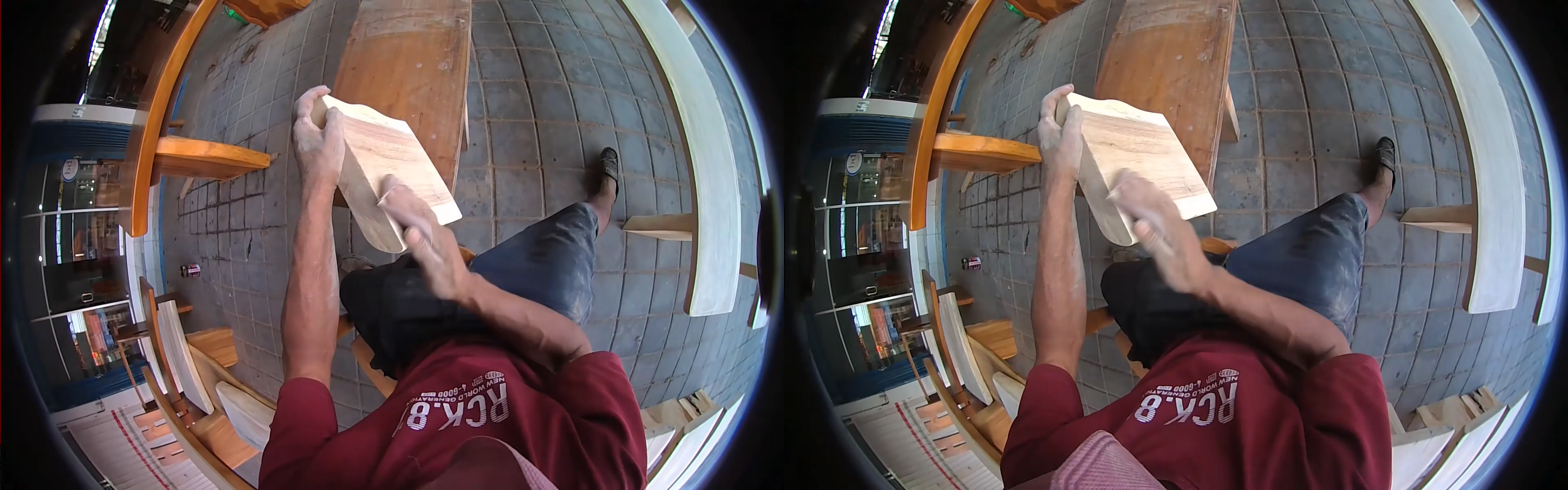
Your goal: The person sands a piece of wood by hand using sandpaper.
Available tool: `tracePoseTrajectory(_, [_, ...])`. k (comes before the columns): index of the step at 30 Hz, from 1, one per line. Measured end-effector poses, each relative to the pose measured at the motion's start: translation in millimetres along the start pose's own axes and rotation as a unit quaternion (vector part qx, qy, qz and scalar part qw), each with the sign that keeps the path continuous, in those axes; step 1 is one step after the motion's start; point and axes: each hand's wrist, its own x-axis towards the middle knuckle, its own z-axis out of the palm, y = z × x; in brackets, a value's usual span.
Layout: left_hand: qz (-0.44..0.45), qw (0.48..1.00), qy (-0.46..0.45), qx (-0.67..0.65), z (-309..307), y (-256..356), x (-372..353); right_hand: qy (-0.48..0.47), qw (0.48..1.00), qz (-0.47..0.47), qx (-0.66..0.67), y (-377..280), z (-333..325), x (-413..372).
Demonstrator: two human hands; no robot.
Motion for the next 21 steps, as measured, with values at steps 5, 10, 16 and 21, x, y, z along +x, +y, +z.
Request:
tracePoseTrajectory(5, [0.064, 0.998, 0.006, 0.006, 6, -1, 3, 0.023, 0.998, -0.059, -0.027, 40, -13, -19])
tracePoseTrajectory(10, [0.099, 0.990, 0.020, 0.095, 19, 5, 4, 0.179, 0.966, 0.181, 0.053, 51, -30, -23])
tracePoseTrajectory(16, [0.149, 0.968, 0.019, 0.200, 52, 19, 24, 0.230, 0.967, 0.013, 0.107, 10, -27, 8])
tracePoseTrajectory(21, [0.081, 0.972, -0.080, 0.204, 52, 44, 25, 0.224, 0.973, -0.009, 0.048, 10, -31, 10])
